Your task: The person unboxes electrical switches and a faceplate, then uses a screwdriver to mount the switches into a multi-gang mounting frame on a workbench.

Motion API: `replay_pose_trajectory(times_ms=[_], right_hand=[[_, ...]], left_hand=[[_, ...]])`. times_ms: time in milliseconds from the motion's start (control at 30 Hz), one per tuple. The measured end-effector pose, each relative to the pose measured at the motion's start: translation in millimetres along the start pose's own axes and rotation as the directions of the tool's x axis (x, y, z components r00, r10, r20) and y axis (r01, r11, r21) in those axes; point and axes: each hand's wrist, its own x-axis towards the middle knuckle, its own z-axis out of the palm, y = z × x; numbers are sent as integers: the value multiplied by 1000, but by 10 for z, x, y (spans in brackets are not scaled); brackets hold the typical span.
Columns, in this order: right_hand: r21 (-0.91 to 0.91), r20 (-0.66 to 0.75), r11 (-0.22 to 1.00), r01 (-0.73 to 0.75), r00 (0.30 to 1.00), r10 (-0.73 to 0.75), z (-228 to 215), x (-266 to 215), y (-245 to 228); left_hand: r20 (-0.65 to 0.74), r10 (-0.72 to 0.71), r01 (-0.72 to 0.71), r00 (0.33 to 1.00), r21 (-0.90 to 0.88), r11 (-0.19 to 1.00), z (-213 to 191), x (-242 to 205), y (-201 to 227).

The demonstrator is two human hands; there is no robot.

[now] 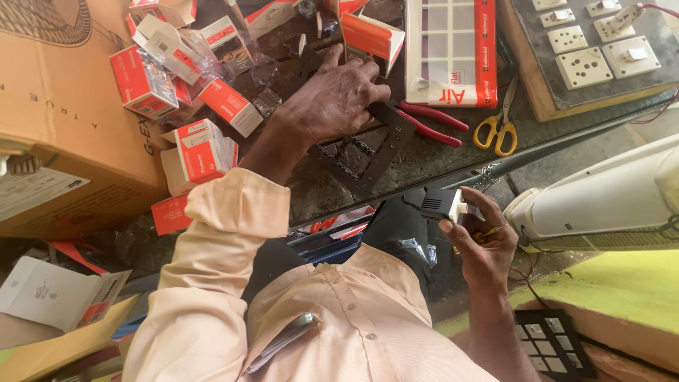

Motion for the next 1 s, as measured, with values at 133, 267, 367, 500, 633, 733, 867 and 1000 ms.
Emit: replay_pose_trajectory(times_ms=[133,267,367,500,633,733,867,1000], right_hand=[[167,30,984,53,998,-59,32,-24,-71],[395,74,917,53,993,-89,-27,-43,-135],[560,171,826,59,968,-185,-126,-44,-215],[723,159,689,44,961,-228,-212,-107,-361],[771,191,636,-24,962,-195,-156,-54,-393],[645,265,763,-48,950,-164,-49,-57,-355],[408,337,911,-59,937,-91,88,-51,-353],[273,315,959,-78,949,-12,208,-154,-347]], left_hand=[[106,2,9,994,-105,994,-377,-93,144],[118,57,-10,991,-365,931,-674,-167,297],[37,145,-108,989,-499,860,-742,-228,398],[218,170,57,961,-758,649,-495,-313,495],[314,325,237,892,-938,255,84,-514,694],[466,321,479,824,-877,44,384,-700,806],[435,256,455,863,-890,-20,454,-841,755],[415,112,417,903,-909,10,415,-963,800]])
